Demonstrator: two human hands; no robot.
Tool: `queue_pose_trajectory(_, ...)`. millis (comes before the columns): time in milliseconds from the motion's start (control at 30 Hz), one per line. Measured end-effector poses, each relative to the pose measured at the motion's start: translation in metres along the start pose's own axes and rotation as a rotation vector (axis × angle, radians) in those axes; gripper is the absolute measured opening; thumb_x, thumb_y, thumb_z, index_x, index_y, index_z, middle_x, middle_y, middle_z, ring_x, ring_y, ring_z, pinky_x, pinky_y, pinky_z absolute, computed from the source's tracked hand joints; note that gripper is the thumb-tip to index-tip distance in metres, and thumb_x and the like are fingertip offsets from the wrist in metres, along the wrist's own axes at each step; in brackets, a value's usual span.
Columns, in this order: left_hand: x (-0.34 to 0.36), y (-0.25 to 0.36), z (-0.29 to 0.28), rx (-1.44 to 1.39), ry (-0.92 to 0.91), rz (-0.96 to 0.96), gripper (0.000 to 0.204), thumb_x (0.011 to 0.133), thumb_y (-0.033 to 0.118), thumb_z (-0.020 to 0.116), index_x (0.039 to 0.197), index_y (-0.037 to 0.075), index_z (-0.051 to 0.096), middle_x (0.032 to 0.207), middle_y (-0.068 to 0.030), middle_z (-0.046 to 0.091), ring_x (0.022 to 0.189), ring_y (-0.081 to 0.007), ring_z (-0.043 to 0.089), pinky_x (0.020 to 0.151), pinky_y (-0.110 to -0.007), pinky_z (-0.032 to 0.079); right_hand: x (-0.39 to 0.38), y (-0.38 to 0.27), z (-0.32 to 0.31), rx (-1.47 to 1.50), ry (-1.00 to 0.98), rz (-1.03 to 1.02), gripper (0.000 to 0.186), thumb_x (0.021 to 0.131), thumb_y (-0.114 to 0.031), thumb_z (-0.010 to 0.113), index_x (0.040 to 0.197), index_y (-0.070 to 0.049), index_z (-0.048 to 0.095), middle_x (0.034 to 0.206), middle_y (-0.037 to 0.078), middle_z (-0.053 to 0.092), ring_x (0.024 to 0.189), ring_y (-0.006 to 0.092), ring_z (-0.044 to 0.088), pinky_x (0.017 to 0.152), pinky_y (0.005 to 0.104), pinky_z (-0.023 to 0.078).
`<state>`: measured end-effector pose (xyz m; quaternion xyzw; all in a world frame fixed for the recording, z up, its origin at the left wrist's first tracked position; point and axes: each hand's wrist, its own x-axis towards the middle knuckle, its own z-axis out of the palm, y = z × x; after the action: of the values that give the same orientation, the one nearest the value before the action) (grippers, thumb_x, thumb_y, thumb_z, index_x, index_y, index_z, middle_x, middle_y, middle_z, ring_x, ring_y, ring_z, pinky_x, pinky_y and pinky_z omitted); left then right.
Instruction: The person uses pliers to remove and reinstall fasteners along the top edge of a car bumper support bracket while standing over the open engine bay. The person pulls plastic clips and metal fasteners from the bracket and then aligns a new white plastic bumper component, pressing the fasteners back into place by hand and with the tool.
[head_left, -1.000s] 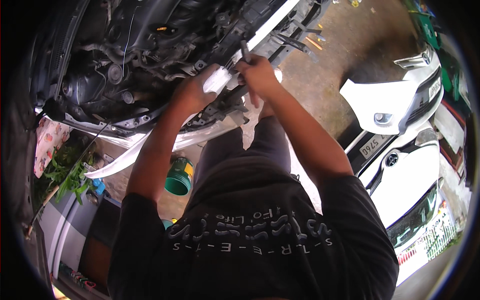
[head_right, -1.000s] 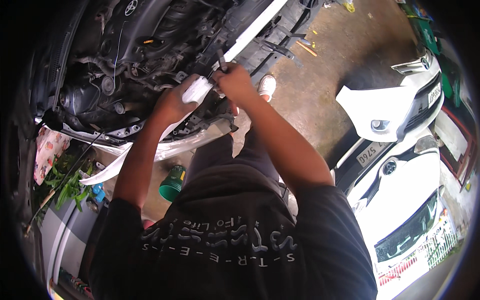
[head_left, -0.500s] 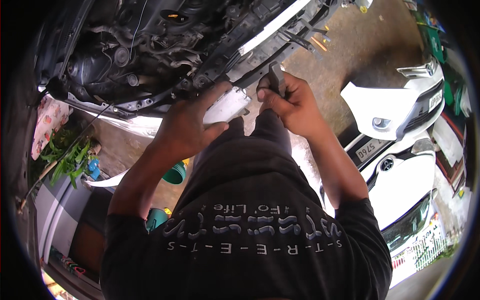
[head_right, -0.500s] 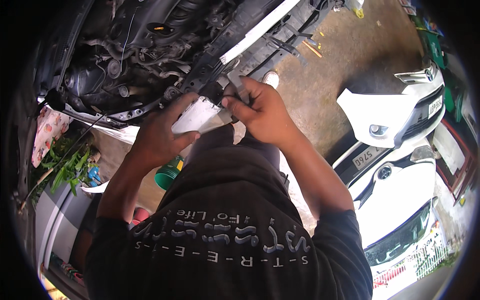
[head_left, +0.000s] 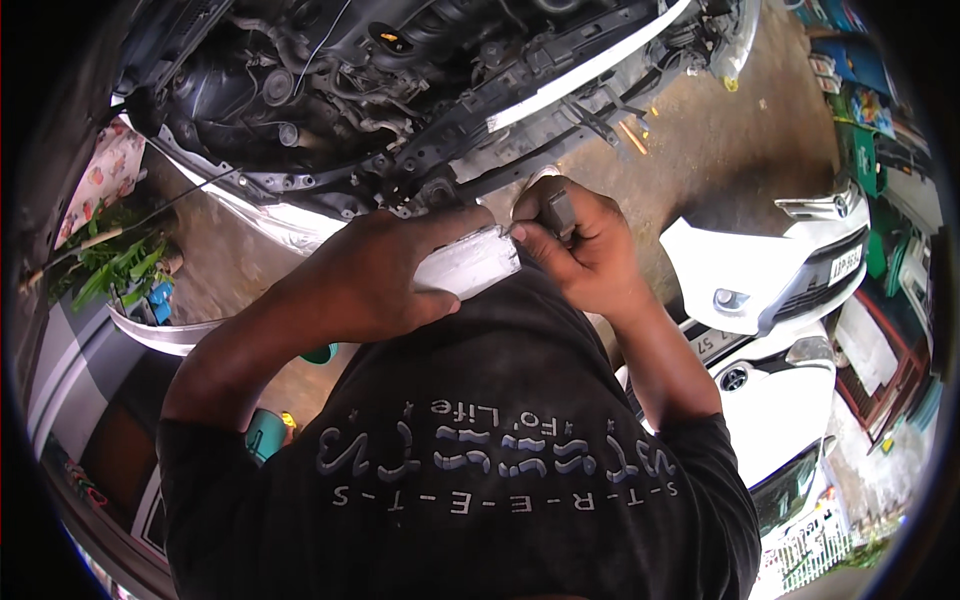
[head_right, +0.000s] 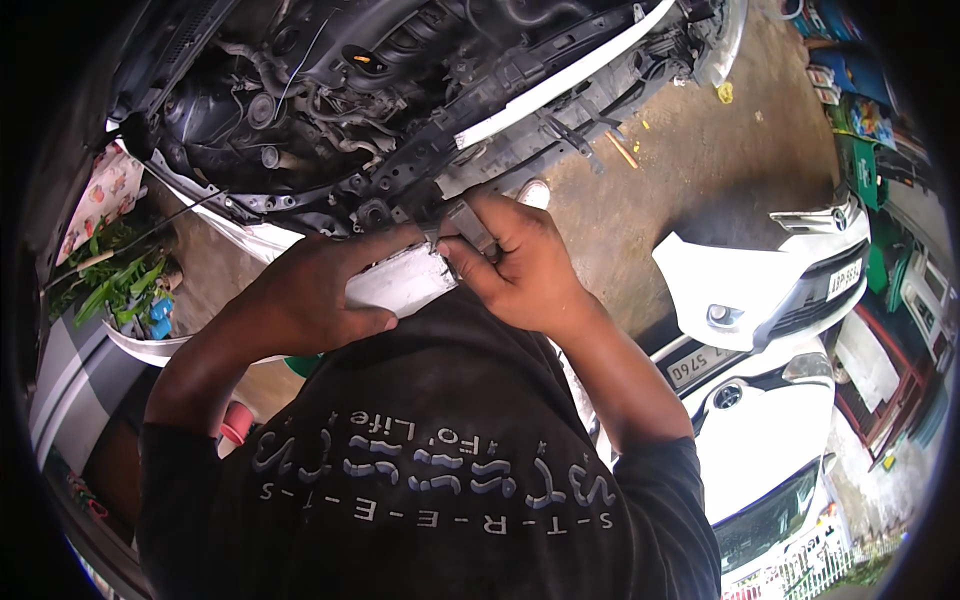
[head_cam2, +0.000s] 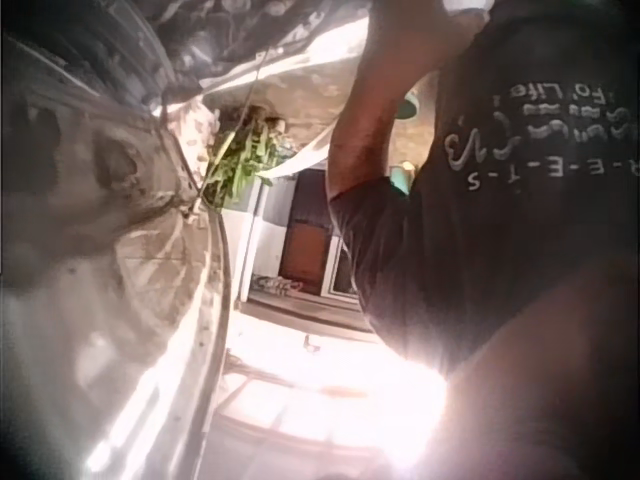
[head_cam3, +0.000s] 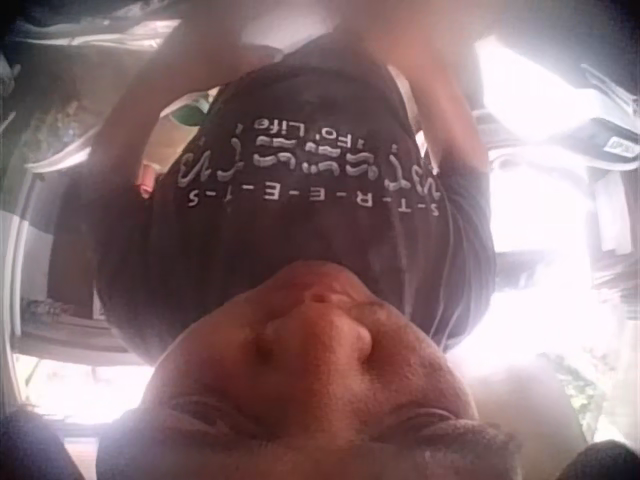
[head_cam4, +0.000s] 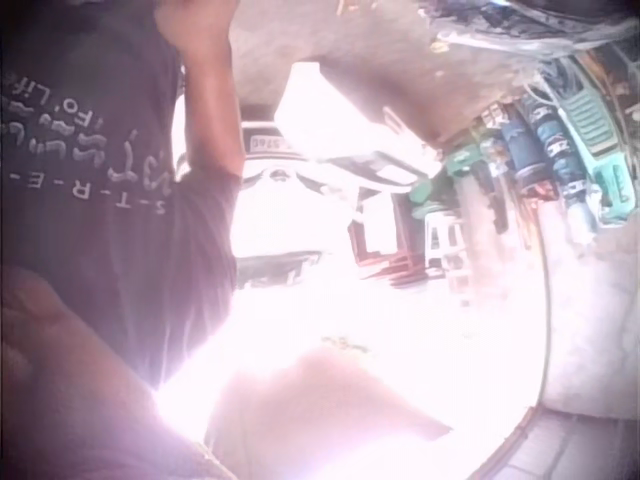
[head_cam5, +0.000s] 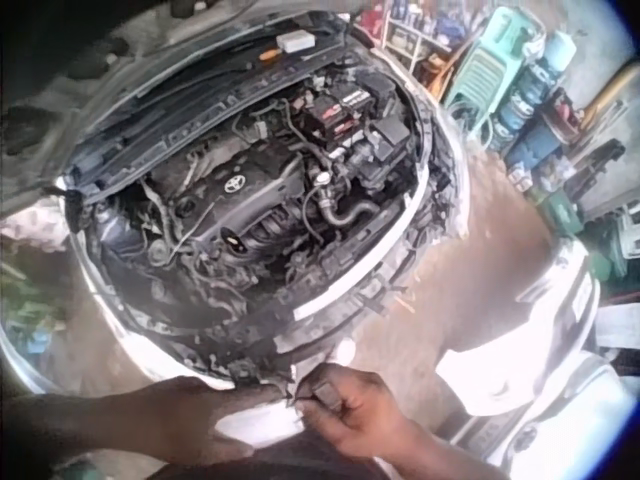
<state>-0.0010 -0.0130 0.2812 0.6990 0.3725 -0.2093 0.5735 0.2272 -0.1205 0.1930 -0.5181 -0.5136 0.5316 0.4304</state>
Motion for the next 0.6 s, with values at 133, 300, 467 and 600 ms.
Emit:
queue_pose_trajectory(133, -0.006, 0.01, 0.0, 0.009, 0.023, 0.018, 0.084, 0.08, 0.017, 0.083, 0.157, 0.01, 0.05, 0.13, -0.0242, 0.073, 0.115, -0.0374, 0.074, 0.102, -0.042, 0.055, 0.001, -0.007, -0.007, -0.039, -0.039, -0.076, 0.01, 0.097, 0.001, 0.073, 0.099, -0.001, 0.063, 0.089, 0.005, 0.065, 0.079, 0.0131, 0.06, 0.074, 0.0283, 0.048)
queue_pose_trajectory(300, -0.009, 0.019, -0.001, 0.023, -0.005, -0.057, 0.085, 0.08, 0.018, 0.084, 0.157, 0.011, 0.05, 0.127, -0.024, 0.074, 0.113, -0.0385, 0.074, 0.102, -0.042, 0.055, 0.0, -0.007, -0.012, 0.021, -0.062, -0.051, 0.01, 0.097, 0.0, 0.073, 0.099, -0.002, 0.063, 0.092, 0.005, 0.066, 0.081, 0.014, 0.061, 0.075, 0.029, 0.049)
queue_pose_trajectory(467, -0.01, 0.026, -0.004, 0.018, -0.03, -0.033, 0.085, 0.078, 0.017, 0.084, 0.157, 0.01, 0.051, 0.125, -0.0241, 0.074, 0.11, -0.0383, 0.075, 0.099, -0.042, 0.055, -0.004, -0.008, -0.008, 0.053, -0.061, -0.049, 0.01, 0.097, 0.0, 0.073, 0.098, -0.002, 0.063, 0.091, 0.005, 0.066, 0.081, 0.0137, 0.06, 0.075, 0.0293, 0.048)
queue_pose_trajectory(600, -0.013, 0.02, 0.001, 0.014, -0.009, -0.001, 0.086, 0.078, 0.017, 0.084, 0.157, 0.01, 0.051, 0.124, -0.0245, 0.074, 0.109, -0.038, 0.075, 0.098, -0.042, 0.055, -0.006, -0.014, -0.003, 0.056, -0.022, -0.019, 0.007, 0.098, -0.002, 0.072, 0.096, -0.001, 0.066, 0.089, 0.005, 0.066, 0.08, 0.0137, 0.061, 0.074, 0.0293, 0.049)
